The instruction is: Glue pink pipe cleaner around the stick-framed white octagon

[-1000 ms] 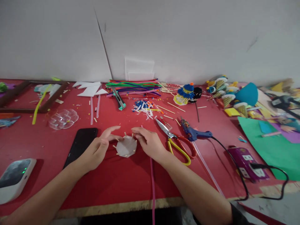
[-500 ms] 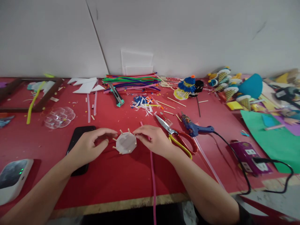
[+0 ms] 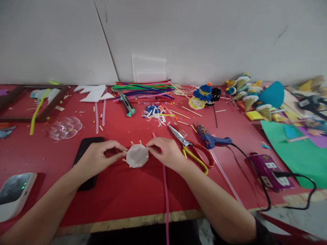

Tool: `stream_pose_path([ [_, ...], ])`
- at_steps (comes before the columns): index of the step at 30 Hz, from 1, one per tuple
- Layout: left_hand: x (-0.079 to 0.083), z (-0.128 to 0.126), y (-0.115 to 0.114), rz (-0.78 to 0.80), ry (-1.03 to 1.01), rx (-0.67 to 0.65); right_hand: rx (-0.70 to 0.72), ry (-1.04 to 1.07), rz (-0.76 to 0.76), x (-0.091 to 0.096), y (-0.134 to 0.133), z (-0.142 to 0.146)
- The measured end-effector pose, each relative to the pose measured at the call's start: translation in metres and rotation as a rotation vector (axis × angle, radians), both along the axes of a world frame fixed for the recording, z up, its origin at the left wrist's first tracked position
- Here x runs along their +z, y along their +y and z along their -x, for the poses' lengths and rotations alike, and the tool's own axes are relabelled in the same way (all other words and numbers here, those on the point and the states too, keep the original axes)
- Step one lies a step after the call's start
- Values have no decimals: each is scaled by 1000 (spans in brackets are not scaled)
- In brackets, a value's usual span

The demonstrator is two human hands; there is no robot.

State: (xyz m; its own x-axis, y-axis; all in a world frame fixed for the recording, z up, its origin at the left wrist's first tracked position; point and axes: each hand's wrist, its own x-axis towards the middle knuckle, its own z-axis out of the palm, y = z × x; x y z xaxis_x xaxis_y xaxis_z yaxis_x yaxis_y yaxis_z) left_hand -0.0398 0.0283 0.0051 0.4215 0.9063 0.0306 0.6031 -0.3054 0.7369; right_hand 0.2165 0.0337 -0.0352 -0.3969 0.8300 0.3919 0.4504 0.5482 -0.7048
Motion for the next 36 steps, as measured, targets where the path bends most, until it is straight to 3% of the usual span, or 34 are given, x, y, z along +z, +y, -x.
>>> stream_pose_path([
  [16, -3, -2, -1, -6, 10, -5, 23, 23, -16, -2, 0, 1],
  [22, -8, -2, -2, 14, -13, -28, 23, -8, 12, 6, -1, -2],
  [26, -8, 0, -5, 14, -42, 24, -8, 10, -49, 17, -2, -13],
  [29, 0, 3, -6, -6, 58, 0, 136, -7, -58, 26, -3, -20],
  [32, 12, 6, -6, 22, 89, -179, 264, -31, -49, 32, -4, -20],
  [36, 19, 5, -7, -58, 120, -172, 318, -83, -82, 31, -5, -16],
])
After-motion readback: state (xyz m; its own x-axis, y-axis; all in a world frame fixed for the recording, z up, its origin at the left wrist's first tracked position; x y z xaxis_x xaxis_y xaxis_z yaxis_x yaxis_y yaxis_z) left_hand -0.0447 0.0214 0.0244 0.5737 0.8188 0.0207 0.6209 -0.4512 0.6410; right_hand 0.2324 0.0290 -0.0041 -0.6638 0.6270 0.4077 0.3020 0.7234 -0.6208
